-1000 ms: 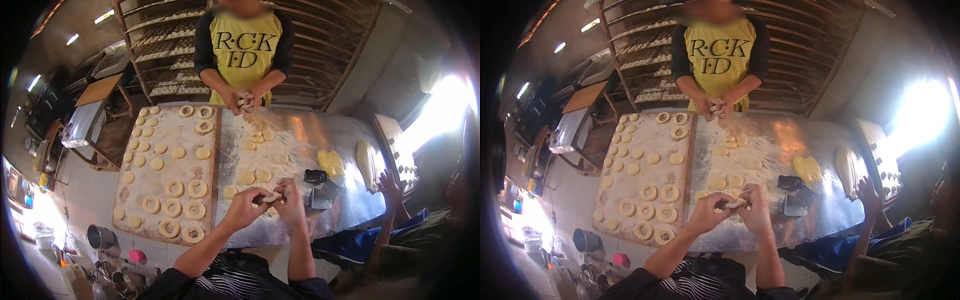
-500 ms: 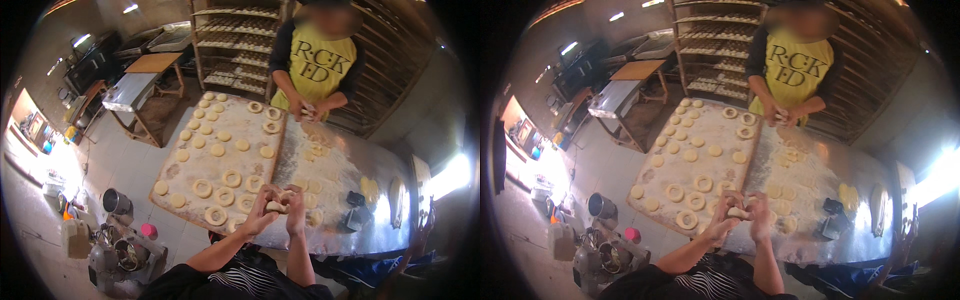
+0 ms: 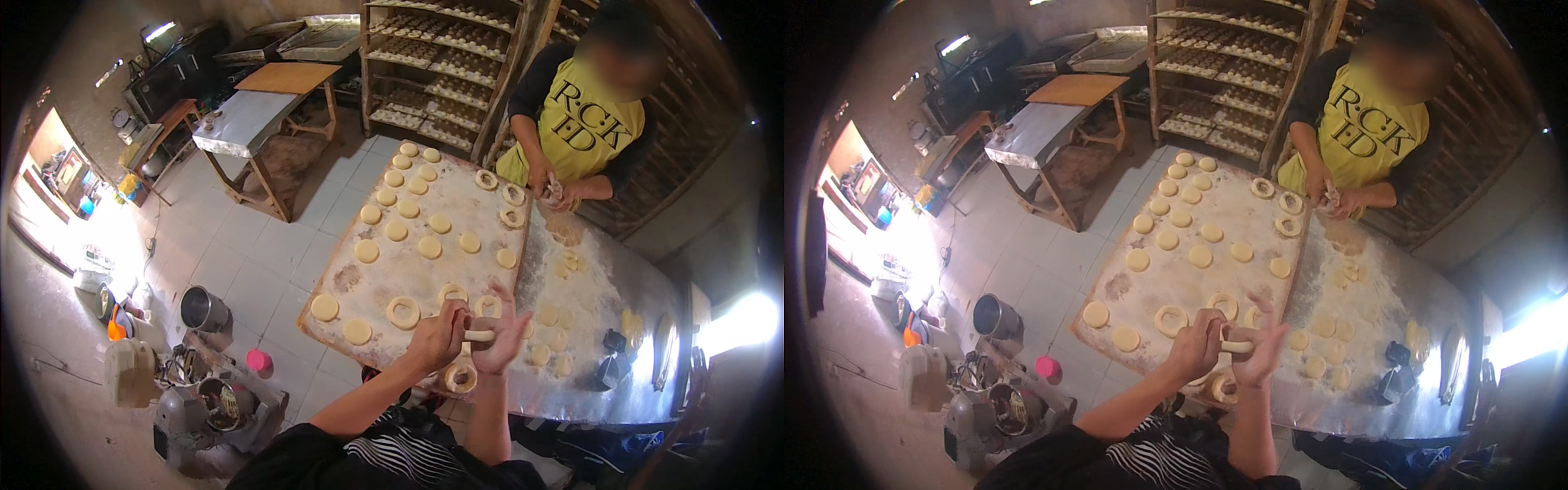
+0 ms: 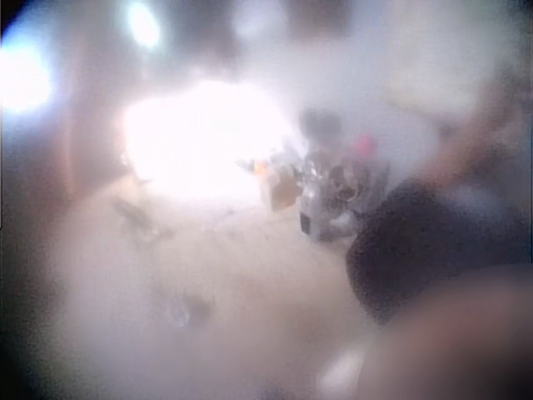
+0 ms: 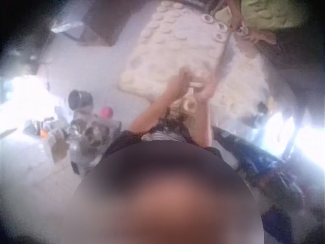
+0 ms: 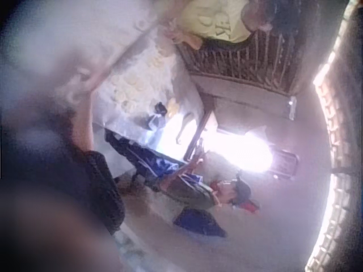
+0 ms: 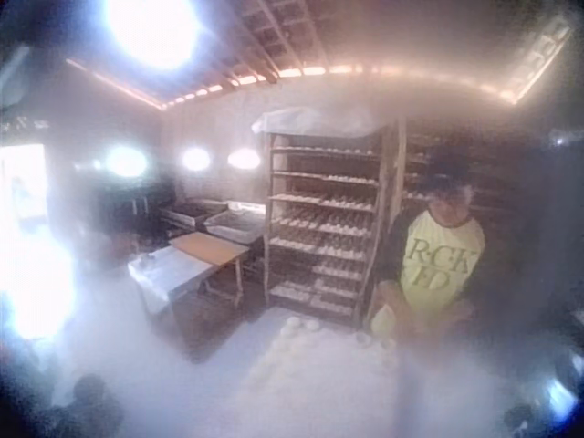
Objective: The person shapes circular dough pieces into ring shapes by hand and places them on a floured wooden board. A coworker across the table performs the same task simultaneously. The shaped dough rings accumulate on the board throughout the clip.
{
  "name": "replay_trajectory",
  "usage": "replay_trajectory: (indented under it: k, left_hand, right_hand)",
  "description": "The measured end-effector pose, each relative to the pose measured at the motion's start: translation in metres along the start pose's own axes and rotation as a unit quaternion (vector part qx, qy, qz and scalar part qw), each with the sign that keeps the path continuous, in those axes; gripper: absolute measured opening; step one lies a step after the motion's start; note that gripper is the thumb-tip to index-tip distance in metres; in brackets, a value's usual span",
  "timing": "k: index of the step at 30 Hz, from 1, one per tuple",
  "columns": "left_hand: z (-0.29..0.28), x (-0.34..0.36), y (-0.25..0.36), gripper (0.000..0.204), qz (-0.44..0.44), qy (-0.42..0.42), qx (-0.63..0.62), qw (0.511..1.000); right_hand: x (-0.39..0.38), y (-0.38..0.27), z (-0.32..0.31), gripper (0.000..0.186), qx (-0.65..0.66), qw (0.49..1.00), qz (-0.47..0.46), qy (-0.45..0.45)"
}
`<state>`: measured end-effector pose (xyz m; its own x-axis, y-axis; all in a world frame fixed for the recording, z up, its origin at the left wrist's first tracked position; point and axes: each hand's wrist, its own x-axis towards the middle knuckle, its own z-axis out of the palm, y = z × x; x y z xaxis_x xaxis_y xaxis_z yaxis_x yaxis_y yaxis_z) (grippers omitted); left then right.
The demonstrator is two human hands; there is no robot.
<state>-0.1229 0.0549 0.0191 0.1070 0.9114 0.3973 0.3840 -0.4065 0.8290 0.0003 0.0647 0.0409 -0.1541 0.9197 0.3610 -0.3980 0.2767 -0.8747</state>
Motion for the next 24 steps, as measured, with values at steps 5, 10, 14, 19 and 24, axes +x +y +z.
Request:
replay_trajectory:
  k: [5, 10, 14, 19, 24]
  left_hand:
    - [-0.027, 0.006, -0.016, 0.014, 0.014, 0.031, -0.024, 0.999]
    - [-0.050, 0.024, -0.029, 0.018, -0.016, 0.011, 0.003, 1.000]
    - [-0.057, 0.040, -0.033, 0.023, -0.072, -0.023, -0.027, 0.997]
    - [-0.058, 0.051, -0.047, 0.029, -0.083, -0.021, -0.027, 0.996]
    - [-0.047, 0.062, -0.067, 0.046, -0.076, -0.055, 0.013, 0.996]
  right_hand:
    - [0.004, 0.029, 0.014, 0.104, -0.135, 0.982, 0.125, 0.042]
    - [0.013, 0.062, 0.021, 0.087, -0.207, 0.978, -0.002, 0.014]
    - [0.023, 0.072, 0.023, 0.073, 0.217, 0.975, 0.007, 0.043]
    - [0.036, 0.062, 0.025, 0.064, 0.097, 0.992, 0.038, 0.076]
    - [0.054, 0.058, 0.036, 0.065, -0.191, 0.962, 0.186, 0.067]
